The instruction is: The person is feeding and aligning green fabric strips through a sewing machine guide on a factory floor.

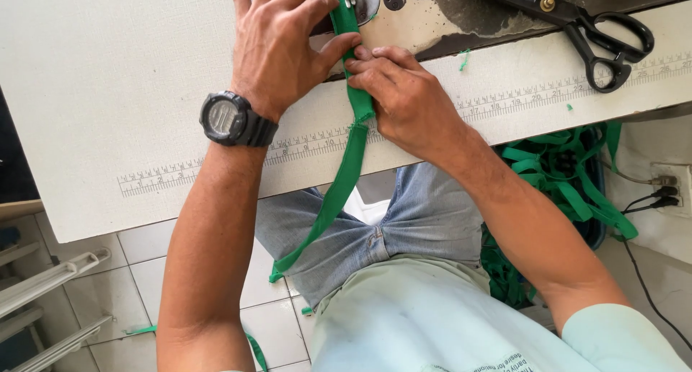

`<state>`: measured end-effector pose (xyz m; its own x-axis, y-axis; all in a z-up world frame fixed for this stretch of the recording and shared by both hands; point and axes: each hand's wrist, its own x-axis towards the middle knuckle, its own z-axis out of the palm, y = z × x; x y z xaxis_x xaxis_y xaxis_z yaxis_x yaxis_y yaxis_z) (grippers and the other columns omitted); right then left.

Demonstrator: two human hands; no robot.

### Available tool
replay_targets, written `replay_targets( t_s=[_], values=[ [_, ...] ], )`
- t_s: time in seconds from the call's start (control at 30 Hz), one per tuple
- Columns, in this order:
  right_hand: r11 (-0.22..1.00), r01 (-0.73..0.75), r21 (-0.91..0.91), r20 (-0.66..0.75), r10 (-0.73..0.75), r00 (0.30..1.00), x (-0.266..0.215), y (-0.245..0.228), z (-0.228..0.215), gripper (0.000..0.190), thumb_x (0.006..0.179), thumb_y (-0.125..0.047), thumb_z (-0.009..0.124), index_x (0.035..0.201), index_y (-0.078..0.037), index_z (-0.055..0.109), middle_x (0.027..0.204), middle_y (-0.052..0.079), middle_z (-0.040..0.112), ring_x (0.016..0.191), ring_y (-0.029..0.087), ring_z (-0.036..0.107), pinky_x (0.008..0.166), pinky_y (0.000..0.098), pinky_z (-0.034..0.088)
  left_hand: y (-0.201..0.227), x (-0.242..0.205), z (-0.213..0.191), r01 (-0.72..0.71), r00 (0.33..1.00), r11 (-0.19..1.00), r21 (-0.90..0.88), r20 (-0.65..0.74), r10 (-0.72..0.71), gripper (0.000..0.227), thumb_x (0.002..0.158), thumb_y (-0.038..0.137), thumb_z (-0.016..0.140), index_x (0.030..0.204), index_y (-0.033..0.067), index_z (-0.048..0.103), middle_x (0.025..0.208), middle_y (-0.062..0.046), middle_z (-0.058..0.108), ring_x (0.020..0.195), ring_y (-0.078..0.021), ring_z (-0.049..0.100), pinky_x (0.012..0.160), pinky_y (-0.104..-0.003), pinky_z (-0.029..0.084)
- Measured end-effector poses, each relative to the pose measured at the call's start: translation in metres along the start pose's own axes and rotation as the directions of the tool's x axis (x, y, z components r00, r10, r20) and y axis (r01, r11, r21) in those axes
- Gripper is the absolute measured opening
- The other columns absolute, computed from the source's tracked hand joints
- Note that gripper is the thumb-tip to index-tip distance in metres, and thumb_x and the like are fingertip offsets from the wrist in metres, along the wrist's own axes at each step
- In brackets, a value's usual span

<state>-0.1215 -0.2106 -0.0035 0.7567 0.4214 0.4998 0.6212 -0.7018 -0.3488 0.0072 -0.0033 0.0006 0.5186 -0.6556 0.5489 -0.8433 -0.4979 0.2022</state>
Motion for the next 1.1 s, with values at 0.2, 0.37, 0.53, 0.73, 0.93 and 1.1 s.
replay_targets(
  t_s=[0.2, 0.37, 0.53, 0.73, 0.93, 1.1],
  values=[
    [0.999, -0.032, 0.041, 0.017, 0.031, 0.999, 0.009, 0.015, 0.005, 0.04, 0.087, 0.027, 0.062, 0.122, 0.01, 0.071, 0.134, 0.026, 0.077, 0.135, 0.042, 0.069, 0.123, 0.0494, 0.048, -0.014, 0.006, 0.008, 0.034, 0.999, 0.997, 0.062, -0.023, -0.033, 0.042, 0.108, 0.055, 0.093, 0.12, 0.016, 0.084, 0.105, -0.008, 0.082, 0.097, -0.0383, 0.07, 0.091, -0.057, 0.042],
    [0.995, -0.085, 0.046, 0.08, 0.081, 0.993, 0.011, 0.017, 0.002, 0.019, 0.105, 0.014, 0.063, 0.122, 0.007, 0.069, 0.142, 0.025, 0.074, 0.144, 0.046, 0.059, 0.12, 0.0563, 0.049, -0.003, 0.003, 0.006, 0.053, 0.998, 0.996, 0.071, -0.041, -0.05, 0.037, 0.104, 0.043, 0.101, 0.12, 0.0156, 0.081, 0.105, -0.008, 0.084, 0.096, -0.0373, 0.075, 0.091, -0.056, 0.044],
    [0.985, -0.041, -0.167, 0.132, 0.063, 0.989, -0.02, -0.046, -0.053, 0.049, 0.112, 0.018, 0.061, 0.159, 0.009, 0.053, 0.166, 0.028, 0.057, 0.161, 0.045, 0.043, 0.135, 0.0613, 0.033, 0.111, -0.047, -0.073, 0.374, 0.922, 0.924, -0.085, 0.142, -0.36, 0.034, 0.115, 0.023, 0.073, 0.091, 0.0019, 0.061, 0.088, -0.016, 0.054, 0.076, -0.0331, 0.052, 0.061, -0.047, 0.044],
    [0.907, -0.212, 0.364, 0.132, 0.174, 0.976, -0.118, -0.108, -0.066, 0.017, 0.1, -0.004, 0.079, 0.116, 0.0, 0.074, 0.117, 0.015, 0.082, 0.102, 0.027, 0.082, 0.094, 0.0442, 0.066, 0.166, -0.209, -0.08, 0.759, 0.052, 0.527, 0.382, 0.772, -0.634, 0.084, 0.104, 0.064, 0.053, 0.169, 0.0152, 0.034, 0.131, -0.019, 0.07, 0.095, -0.055, 0.076, 0.075, -0.071, 0.057],
    [0.881, -0.339, 0.332, 0.021, 0.352, 0.936, -0.11, -0.115, -0.077, 0.018, 0.102, -0.007, 0.077, 0.118, 0.001, 0.079, 0.119, 0.015, 0.083, 0.107, 0.025, 0.084, 0.102, 0.0339, 0.068, 0.218, -0.17, -0.068, 0.487, 0.873, 0.453, -0.747, 0.431, -0.229, 0.007, 0.11, 0.011, 0.069, 0.113, 0.0052, 0.071, 0.093, -0.009, 0.075, 0.077, -0.0288, 0.071, 0.074, -0.04, 0.056],
    [0.664, -0.564, 0.49, 0.089, 0.606, 0.791, -0.082, -0.116, -0.094, 0.051, 0.109, -0.033, 0.062, 0.151, -0.004, 0.054, 0.13, 0.02, 0.077, 0.102, 0.023, 0.084, 0.091, 0.0322, 0.066, 0.26, -0.118, -0.048, 0.429, 0.891, 0.303, -0.851, 0.453, 0.011, 0.025, 0.114, 0.026, 0.06, 0.109, 0.0022, 0.068, 0.089, -0.014, 0.072, 0.076, -0.0354, 0.072, 0.069, -0.045, 0.053]
  ],
)
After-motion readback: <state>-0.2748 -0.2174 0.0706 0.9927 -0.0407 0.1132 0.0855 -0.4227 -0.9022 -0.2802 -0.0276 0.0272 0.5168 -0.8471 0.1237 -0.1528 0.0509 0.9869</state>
